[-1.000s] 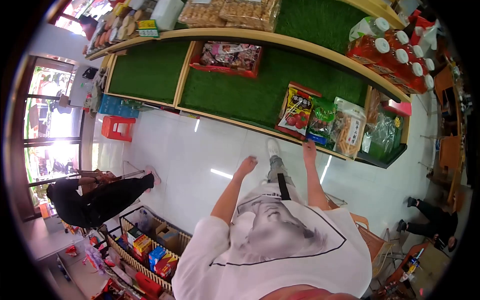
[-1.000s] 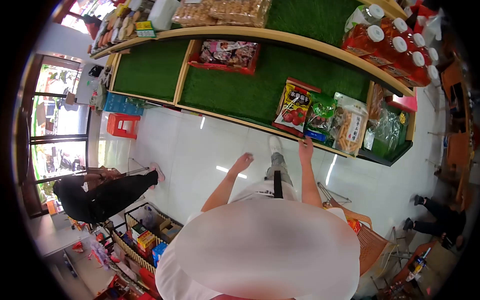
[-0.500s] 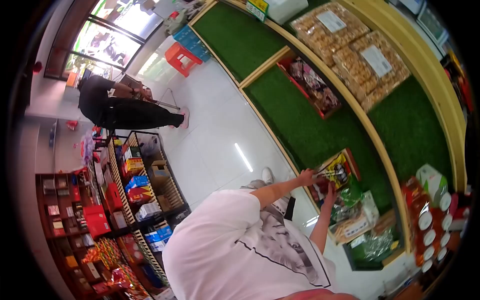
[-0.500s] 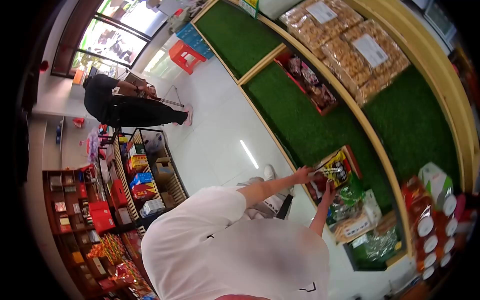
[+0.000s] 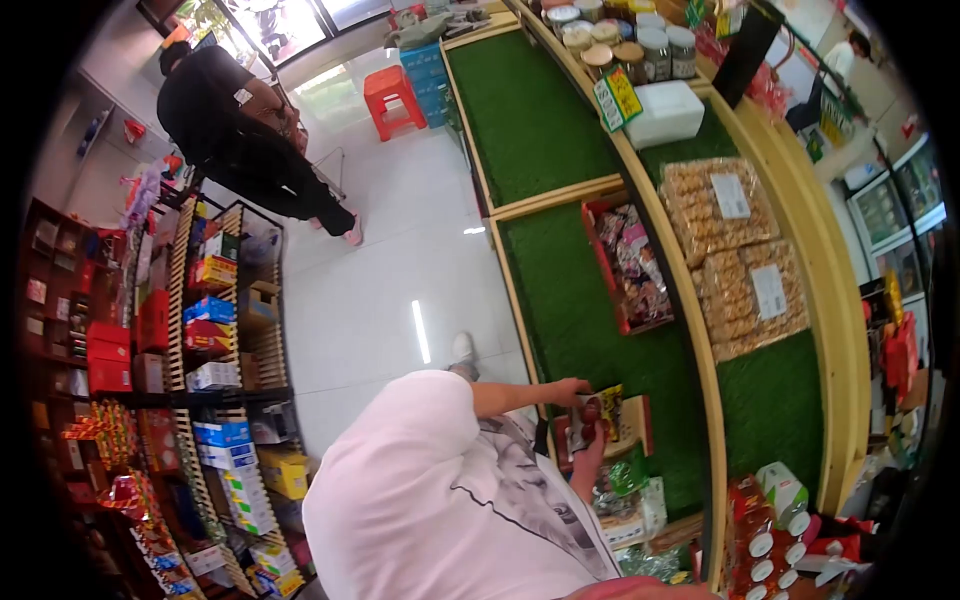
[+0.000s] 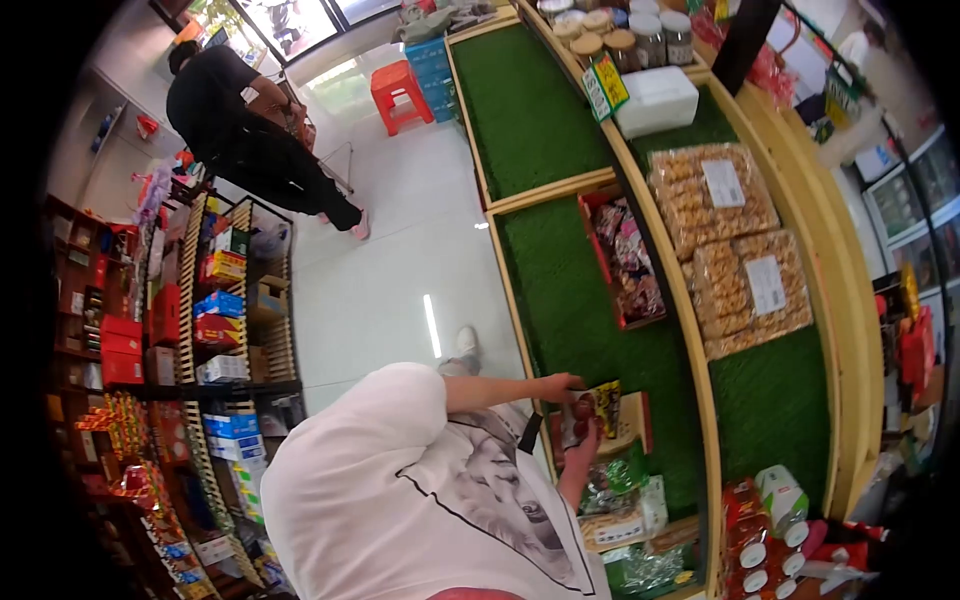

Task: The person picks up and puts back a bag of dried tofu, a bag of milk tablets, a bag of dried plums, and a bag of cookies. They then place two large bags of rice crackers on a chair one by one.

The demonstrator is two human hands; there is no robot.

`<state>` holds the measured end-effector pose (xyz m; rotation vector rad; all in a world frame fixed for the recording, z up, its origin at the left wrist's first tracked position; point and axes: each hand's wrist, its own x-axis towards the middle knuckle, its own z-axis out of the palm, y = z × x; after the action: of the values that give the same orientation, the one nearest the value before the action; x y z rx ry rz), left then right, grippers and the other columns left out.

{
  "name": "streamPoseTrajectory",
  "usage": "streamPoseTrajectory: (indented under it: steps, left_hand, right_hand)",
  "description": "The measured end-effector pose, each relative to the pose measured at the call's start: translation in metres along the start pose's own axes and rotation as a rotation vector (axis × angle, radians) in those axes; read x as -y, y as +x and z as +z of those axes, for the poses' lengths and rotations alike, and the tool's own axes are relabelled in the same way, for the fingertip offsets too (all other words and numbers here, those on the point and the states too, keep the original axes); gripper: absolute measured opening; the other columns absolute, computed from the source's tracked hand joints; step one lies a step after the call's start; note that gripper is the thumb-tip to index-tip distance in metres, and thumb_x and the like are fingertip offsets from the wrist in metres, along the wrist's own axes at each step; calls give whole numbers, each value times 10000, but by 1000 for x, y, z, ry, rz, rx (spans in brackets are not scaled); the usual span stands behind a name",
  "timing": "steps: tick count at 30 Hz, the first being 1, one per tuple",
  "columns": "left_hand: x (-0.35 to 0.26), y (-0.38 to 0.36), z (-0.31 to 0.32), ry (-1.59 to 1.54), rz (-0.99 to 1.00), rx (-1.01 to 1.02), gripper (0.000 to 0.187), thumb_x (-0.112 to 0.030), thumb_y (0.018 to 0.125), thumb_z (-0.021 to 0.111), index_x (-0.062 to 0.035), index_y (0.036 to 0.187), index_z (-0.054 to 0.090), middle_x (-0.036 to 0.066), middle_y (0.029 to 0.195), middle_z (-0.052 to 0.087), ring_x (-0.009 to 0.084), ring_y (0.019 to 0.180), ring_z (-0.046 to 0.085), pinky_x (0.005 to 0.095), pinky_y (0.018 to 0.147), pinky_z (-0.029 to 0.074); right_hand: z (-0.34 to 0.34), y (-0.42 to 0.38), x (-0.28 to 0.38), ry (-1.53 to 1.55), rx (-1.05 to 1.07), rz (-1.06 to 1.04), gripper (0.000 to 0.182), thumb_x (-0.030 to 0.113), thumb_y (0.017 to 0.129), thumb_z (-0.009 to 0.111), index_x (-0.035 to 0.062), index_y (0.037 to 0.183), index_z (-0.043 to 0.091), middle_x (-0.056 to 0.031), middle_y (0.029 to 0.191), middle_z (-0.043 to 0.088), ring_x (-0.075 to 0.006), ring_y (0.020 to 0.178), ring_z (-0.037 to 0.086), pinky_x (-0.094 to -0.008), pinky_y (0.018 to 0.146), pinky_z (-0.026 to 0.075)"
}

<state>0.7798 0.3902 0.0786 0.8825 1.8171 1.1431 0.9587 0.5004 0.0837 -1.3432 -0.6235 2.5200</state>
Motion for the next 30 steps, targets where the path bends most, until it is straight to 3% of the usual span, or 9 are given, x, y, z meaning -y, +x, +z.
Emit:
streamPoseTrajectory:
  steps: [2,6,7,9,11,13,15,24,30]
  left_hand:
    - [2,-15,-28,-78,21,-13,464,-188,703,657,-35,1133,572,187,1074,611,313,987,594,406,818,480]
    - [11,-47,-89,-439,-58,36,448,-159,722,641,-34,1146,570,158,1073,616,248,986,599,375,815,482]
    - [15,-57,-104,-377,-9,-4,445,-159,729,636,-35,1151,565,143,1066,616,231,964,598,361,794,486]
    - [18,-73,-141,-262,86,-98,440,-158,744,626,-37,1161,555,113,1054,616,197,922,597,333,753,495]
    - [9,-97,-188,-360,-52,-48,473,-200,779,628,-46,1212,515,88,1052,607,153,892,584,289,713,492]
    - [25,-115,-222,-462,-99,-81,486,-260,815,624,-86,1246,484,63,1010,597,118,792,567,252,646,484]
    - [35,-131,-265,-537,-166,-118,470,-260,806,638,-91,1221,498,55,995,593,123,782,568,262,627,487]
    - [83,-195,-430,-802,-172,-429,492,-303,812,679,-121,1222,476,90,1042,584,158,918,559,287,702,500]
    - [117,-193,-511,-866,-199,-580,497,-326,819,686,-133,1225,472,73,1012,571,139,816,571,275,676,502]
  right_hand:
    - [46,-23,1,-20,16,-12,509,187,774,688,70,1219,470,-110,1182,538,-262,1069,538,-380,892,474]
    - [83,-39,-29,-1077,262,-574,539,110,783,662,37,1254,411,-100,1236,441,-209,1079,479,-292,943,379]
    - [103,-37,-39,-700,221,-371,502,153,777,664,45,1217,449,-102,1190,493,-227,1056,510,-326,926,411]
    - [116,-7,-58,-497,218,-179,491,18,769,639,48,1223,452,-133,1187,484,-236,1062,512,-331,928,417]
    - [187,-20,-59,14,91,109,473,-9,757,649,60,1191,474,-130,1163,497,-239,1040,527,-326,911,436]
    - [206,5,-91,-353,191,-136,404,122,770,642,82,1148,506,-100,1107,554,-237,1011,557,-361,890,455]
    - [261,6,-104,-222,171,48,390,140,769,638,87,1133,511,-81,1077,581,-237,1001,571,-376,879,467]
    - [483,36,-187,-424,225,1,512,29,721,689,61,1180,464,-98,1116,549,-226,1009,565,-346,851,483]
    - [572,95,-225,-564,216,14,574,4,698,710,38,1209,452,-96,1134,557,-222,1015,572,-331,877,479]
